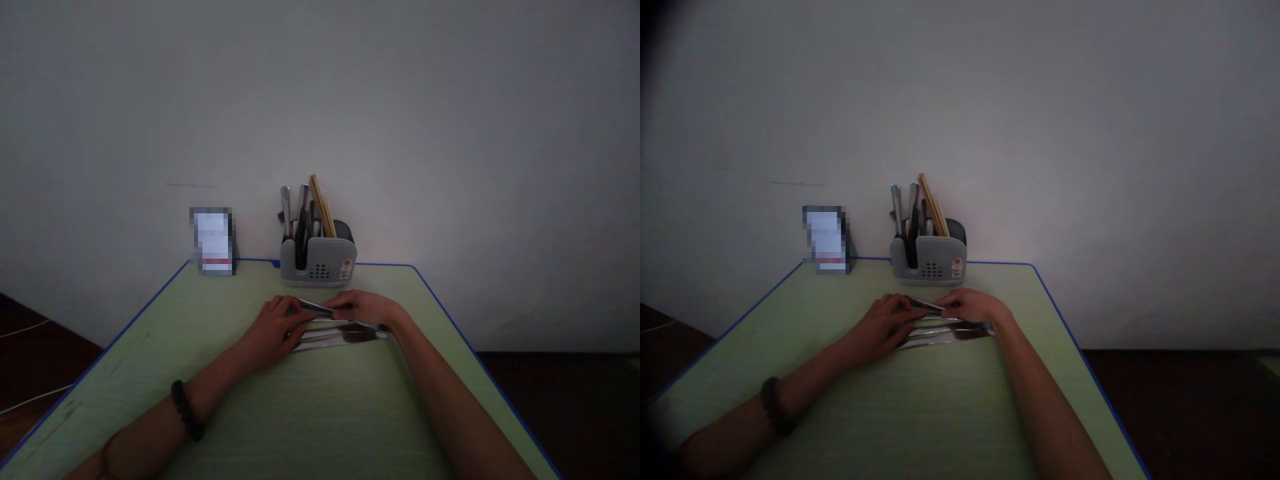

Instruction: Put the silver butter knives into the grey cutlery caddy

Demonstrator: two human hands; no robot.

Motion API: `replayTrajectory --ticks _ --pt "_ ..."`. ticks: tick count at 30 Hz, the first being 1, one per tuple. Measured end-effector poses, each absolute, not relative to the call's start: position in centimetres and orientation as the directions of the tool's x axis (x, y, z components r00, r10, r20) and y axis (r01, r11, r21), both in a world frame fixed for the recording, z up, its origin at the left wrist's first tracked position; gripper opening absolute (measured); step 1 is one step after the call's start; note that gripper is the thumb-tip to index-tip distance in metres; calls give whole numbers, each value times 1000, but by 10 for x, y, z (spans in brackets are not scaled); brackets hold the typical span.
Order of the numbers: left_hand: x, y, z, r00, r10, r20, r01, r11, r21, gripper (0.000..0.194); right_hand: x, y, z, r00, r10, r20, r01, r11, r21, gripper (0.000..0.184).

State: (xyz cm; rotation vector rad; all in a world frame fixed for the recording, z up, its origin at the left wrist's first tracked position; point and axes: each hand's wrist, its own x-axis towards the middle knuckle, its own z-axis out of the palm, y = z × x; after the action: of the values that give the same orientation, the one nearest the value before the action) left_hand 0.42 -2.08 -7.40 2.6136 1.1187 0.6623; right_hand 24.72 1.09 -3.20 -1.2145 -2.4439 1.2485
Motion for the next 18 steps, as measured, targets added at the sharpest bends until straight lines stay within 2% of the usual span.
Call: replayTrajectory --ticks 4,11,18 --pt "6 -23 -74 575 749 331 666 -662 342 35 249 14 -33 -673 708 -214 613 371 -698 36" --pt "0 -18 -78 522 762 383 729 -632 263 38 263 18 -37 -601 783 -161 669 381 -638 37" --pt "1 -16 -81 526 757 388 687 -647 330 33 263 18 -40 -535 817 -216 614 200 -764 33"
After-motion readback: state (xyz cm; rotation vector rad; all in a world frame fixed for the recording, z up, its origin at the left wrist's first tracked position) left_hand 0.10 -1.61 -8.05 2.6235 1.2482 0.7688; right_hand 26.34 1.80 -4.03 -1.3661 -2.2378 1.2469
